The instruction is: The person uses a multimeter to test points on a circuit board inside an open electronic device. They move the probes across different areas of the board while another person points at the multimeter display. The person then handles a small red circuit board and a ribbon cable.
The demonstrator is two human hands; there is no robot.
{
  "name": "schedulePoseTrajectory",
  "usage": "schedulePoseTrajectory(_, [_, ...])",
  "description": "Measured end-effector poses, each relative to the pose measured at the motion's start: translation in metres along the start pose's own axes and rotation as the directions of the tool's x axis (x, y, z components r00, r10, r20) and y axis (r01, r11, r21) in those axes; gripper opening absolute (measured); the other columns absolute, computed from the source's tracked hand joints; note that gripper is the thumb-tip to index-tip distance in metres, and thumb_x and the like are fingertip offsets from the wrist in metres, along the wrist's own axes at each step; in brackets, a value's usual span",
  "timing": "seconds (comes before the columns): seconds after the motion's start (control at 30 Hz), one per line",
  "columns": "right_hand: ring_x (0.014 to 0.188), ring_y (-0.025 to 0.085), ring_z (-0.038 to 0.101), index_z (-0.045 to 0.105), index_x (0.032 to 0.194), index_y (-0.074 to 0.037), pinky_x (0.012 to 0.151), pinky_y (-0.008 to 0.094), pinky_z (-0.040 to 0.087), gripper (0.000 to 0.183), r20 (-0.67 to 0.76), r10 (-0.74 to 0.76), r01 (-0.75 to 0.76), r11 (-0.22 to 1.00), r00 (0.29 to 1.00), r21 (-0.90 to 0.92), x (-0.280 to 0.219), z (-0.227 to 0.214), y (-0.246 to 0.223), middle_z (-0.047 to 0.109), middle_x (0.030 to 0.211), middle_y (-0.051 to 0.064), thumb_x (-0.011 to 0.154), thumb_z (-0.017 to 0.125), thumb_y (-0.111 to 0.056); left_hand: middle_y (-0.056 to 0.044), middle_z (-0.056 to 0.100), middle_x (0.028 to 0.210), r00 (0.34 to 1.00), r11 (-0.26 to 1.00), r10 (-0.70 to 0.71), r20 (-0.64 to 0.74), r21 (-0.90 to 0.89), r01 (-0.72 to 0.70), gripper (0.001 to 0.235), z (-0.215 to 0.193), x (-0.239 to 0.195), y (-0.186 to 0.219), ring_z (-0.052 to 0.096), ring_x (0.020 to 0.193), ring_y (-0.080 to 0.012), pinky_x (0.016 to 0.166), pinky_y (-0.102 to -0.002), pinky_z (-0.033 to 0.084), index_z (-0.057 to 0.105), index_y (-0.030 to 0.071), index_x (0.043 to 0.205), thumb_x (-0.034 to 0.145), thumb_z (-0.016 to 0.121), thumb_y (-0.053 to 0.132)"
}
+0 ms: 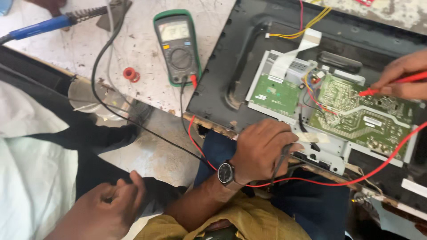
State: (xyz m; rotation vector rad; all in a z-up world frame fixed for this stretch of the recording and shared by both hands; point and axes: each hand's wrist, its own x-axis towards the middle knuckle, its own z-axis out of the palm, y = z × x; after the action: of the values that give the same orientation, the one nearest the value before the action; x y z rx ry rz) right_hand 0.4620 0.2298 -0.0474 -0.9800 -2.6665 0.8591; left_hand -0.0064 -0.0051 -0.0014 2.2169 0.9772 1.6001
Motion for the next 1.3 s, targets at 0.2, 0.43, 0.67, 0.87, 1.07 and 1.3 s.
schedulePoseTrajectory(0.2, [0.080,0.017,0.075,0.082,0.097,-0.012,0.084,0.032,0.065,0.016,0.000,0.063,-0.062,0.992,0.998,0.109,-0.016,0.008,0.038,0.079,0.084,0.005,0.086,0.074,-0.004,-0.008,0.067,0.104,1.000,1.000,0.011,-0.016,0.015,-0.011,0.018,0.000,-0.001,-0.001,0.069,0.091,-0.0250,0.070,-0.036,0.049,0.066,0.006,0.105,0.091,0.076,0.010])
schedulePoseTrajectory(0.43, [0.079,0.017,0.074,0.086,0.098,-0.012,0.085,0.033,0.060,0.018,0.032,0.039,-0.041,0.998,0.999,0.046,-0.013,0.006,0.052,0.078,0.083,0.005,0.083,0.078,-0.006,-0.007,0.068,0.102,1.000,1.000,0.008,-0.006,0.004,-0.008,0.018,0.003,-0.003,-0.003,0.069,0.094,-0.0245,0.067,-0.035,0.048,0.066,0.005,0.103,0.095,0.078,0.015])
schedulePoseTrajectory(0.67, [0.084,0.018,0.077,0.086,0.095,-0.009,0.086,0.032,0.060,0.015,0.003,0.041,-0.041,0.997,0.999,0.059,-0.005,0.000,0.006,0.078,0.083,0.005,0.085,0.075,-0.004,-0.008,0.068,0.101,1.000,1.000,0.009,-0.023,-0.015,-0.010,0.017,0.003,-0.001,-0.002,0.069,0.091,-0.0246,0.067,-0.035,0.048,0.065,0.005,0.101,0.093,0.079,0.012])
schedulePoseTrajectory(0.87, [0.078,0.016,0.075,0.084,0.095,-0.007,0.079,0.029,0.062,0.011,-0.044,0.133,-0.131,0.991,0.990,0.041,0.004,-0.006,-0.058,0.077,0.084,0.007,0.086,0.079,-0.004,-0.008,0.068,0.102,0.999,1.000,0.008,-0.038,-0.016,-0.008,0.018,0.001,0.002,0.000,0.069,0.093,-0.0264,0.068,-0.036,0.049,0.065,0.005,0.101,0.090,0.079,0.009])
schedulePoseTrajectory(1.07, [0.076,0.014,0.071,0.084,0.097,-0.005,0.065,0.027,0.057,0.018,-0.019,0.189,-0.188,0.981,0.982,0.040,0.020,-0.018,-0.117,0.076,0.084,0.006,0.080,0.080,-0.007,-0.010,0.068,0.101,1.000,1.000,0.001,-0.022,-0.024,-0.001,0.020,0.002,0.004,0.000,0.069,0.092,-0.0294,0.073,-0.040,0.051,0.066,0.005,0.101,0.086,0.079,0.007])
schedulePoseTrajectory(1.3, [0.074,0.009,0.073,0.082,0.097,-0.004,0.064,0.024,0.057,0.016,0.015,0.127,-0.128,0.984,0.992,0.126,0.038,-0.023,-0.154,0.082,0.085,0.003,0.082,0.075,-0.007,-0.011,0.068,0.098,0.999,1.000,0.010,-0.040,-0.025,-0.011,0.019,0.006,0.006,-0.001,0.069,0.089,-0.0308,0.072,-0.041,0.052,0.066,0.003,0.099,0.085,0.079,0.005])
